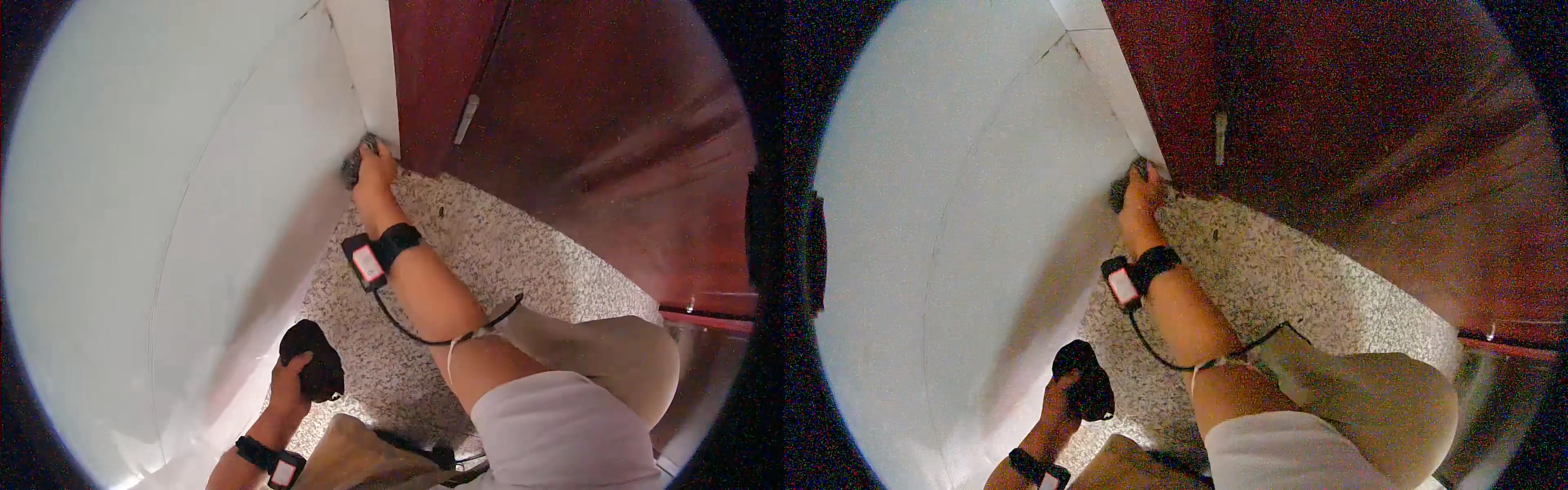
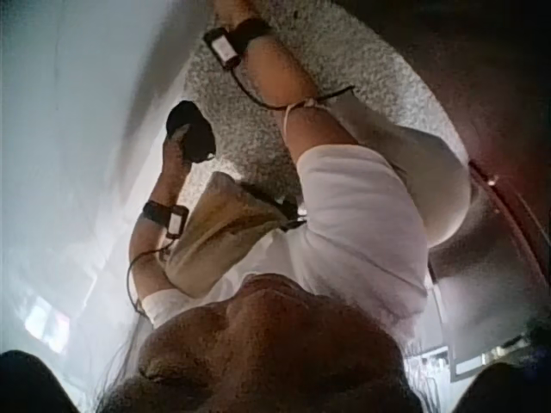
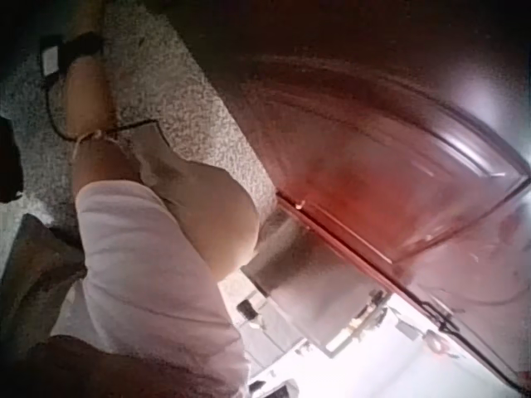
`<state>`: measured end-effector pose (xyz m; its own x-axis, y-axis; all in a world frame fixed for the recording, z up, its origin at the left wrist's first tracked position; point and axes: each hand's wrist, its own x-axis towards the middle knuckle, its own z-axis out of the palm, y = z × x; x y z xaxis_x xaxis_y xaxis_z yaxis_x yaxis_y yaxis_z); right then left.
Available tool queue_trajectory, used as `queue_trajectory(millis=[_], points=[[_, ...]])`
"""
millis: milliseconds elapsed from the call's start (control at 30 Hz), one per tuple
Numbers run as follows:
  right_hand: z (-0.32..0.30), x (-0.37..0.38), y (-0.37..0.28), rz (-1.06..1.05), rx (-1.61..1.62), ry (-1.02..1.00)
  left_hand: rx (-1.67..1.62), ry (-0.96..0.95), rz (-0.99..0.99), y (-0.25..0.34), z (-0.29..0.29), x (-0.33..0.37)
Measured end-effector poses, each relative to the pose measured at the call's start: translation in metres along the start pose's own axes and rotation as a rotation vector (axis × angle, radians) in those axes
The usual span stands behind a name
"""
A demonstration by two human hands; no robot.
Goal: Scrubbing and wiping a tiled wall near the floor using a scrub pad and a cloth.
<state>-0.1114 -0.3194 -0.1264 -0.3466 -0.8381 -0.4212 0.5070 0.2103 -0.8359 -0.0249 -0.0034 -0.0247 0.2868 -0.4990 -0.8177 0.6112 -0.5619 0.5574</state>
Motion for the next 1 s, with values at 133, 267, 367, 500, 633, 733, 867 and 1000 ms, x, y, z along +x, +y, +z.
queue_trajectory(millis=[133,267,367,500,633,733,867,1000], points=[[-0.033,0.030,0.005,-0.525,-1.116,-0.268,0.006,-0.048,0.004,0.002,-0.001,-0.002],[-0.003,0.008,-0.041,0.450,-0.085,-0.005,-0.034,0.027,-0.013,0.000,-0.011,-0.004],[0.006,-0.029,-0.056,0.153,0.367,-0.188,-0.025,-0.008,-0.018,-0.004,-0.018,-0.006],[0.008,-0.012,-0.033,0.083,0.388,-0.138,-0.041,-0.013,-0.027,-0.005,-0.009,0.001],[-0.002,-0.011,-0.023,0.157,0.075,0.011,-0.021,-0.016,0.003,0.001,-0.010,-0.002],[-0.017,0.008,-0.039,-0.286,-1.255,-0.381,0.001,-0.030,0.017,0.003,-0.011,-0.004],[0.005,0.032,-0.038,-0.110,-0.081,0.045,-0.024,-0.075,-0.024,-0.006,-0.006,-0.005],[0.044,-0.064,-0.114,0.125,0.465,-0.189,-0.012,-0.013,-0.019,-0.003,-0.025,-0.012]])
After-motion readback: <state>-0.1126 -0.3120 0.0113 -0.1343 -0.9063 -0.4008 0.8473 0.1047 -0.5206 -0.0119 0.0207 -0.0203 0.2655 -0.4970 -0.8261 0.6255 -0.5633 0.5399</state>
